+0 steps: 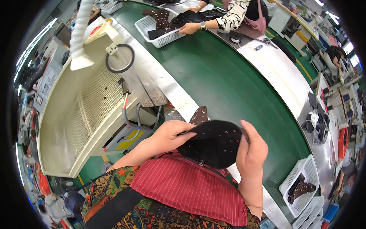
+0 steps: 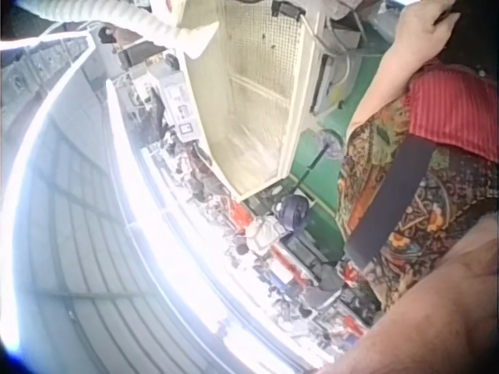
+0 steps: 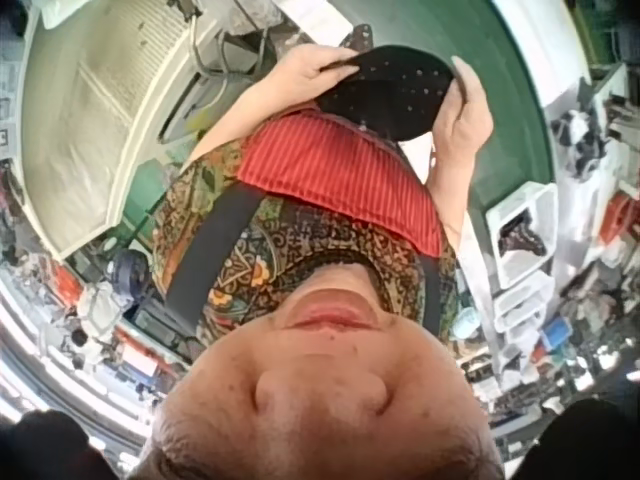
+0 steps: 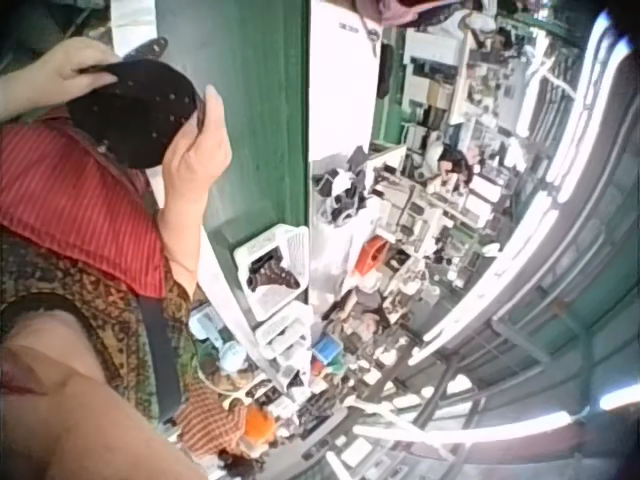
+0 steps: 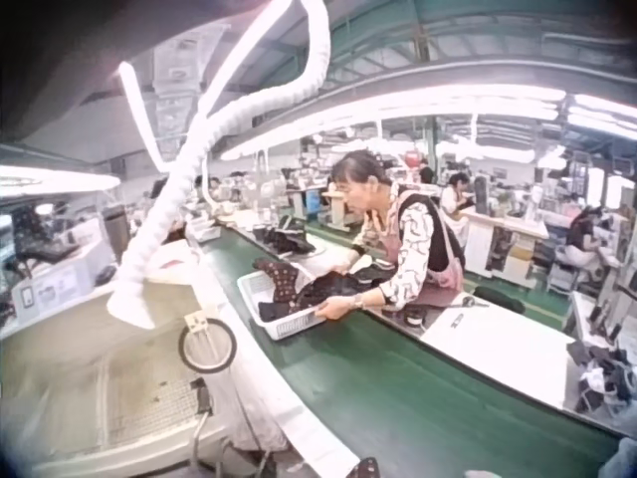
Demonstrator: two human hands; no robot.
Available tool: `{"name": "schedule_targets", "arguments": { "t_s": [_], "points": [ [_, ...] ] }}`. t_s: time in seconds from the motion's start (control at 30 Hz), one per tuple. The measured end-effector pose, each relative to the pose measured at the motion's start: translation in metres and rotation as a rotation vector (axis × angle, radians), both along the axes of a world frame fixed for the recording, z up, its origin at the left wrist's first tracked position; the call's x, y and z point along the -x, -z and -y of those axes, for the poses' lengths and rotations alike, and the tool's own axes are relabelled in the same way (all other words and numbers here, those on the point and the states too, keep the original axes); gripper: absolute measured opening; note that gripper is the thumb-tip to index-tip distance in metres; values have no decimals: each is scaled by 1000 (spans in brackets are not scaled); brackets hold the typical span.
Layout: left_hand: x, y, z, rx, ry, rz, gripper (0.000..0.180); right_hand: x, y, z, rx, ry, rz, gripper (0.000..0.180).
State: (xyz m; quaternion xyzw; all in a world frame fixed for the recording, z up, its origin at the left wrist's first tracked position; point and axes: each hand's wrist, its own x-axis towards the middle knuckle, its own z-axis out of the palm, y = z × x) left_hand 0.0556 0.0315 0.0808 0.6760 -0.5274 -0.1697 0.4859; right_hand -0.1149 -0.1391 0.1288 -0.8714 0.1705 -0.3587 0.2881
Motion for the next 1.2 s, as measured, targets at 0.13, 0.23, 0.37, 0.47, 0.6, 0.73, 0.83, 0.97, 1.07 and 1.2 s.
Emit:
{"name": "schedule_targets", "arguments": {
  "t_s": [0.13, 0.23, 0.37, 0.47, 0.6, 0.73, 0.83, 0.97, 1.07, 1.2],
  "points": [
    [-2, 5, -2, -88, 37, -220, 37, -1, 3, -10, -112, 105, 222, 28],
    [2, 26, -14, -87, 20, -101, 36, -9, -11, -24, -282, 66, 333, 36],
    [-14, 54, -32, -62, 72, -277, 38, -28, -21, -46, -428, -17, 435, 37],
    [-27, 25, -52, 39, 111, -217, 78, -52, -31, -66, -501, -36, 505, 40],
    [-42, 18, -84, 115, 140, -168, 98, -101, -44, -103, -416, -200, 497, 34],
    [-89, 25, -127, 227, -22, -91, 76, -154, -44, -138, -311, -430, 554, 41],
    [-121, 17, -186, 252, -192, -183, 52, -193, -47, -156, -442, -734, 511, 45],
    [-161, -20, -278, 479, -432, -334, 39, -251, -34, -195, -407, -386, 583, 40],
    [-167, -49, -351, 635, -887, -144, 28, -329, -52, -262, -636, -948, 219, 24],
    [-191, -84, -435, 5, -1296, 195, 22, -425, -6, -335, -902, -980, -391, 24]
  ]
}}
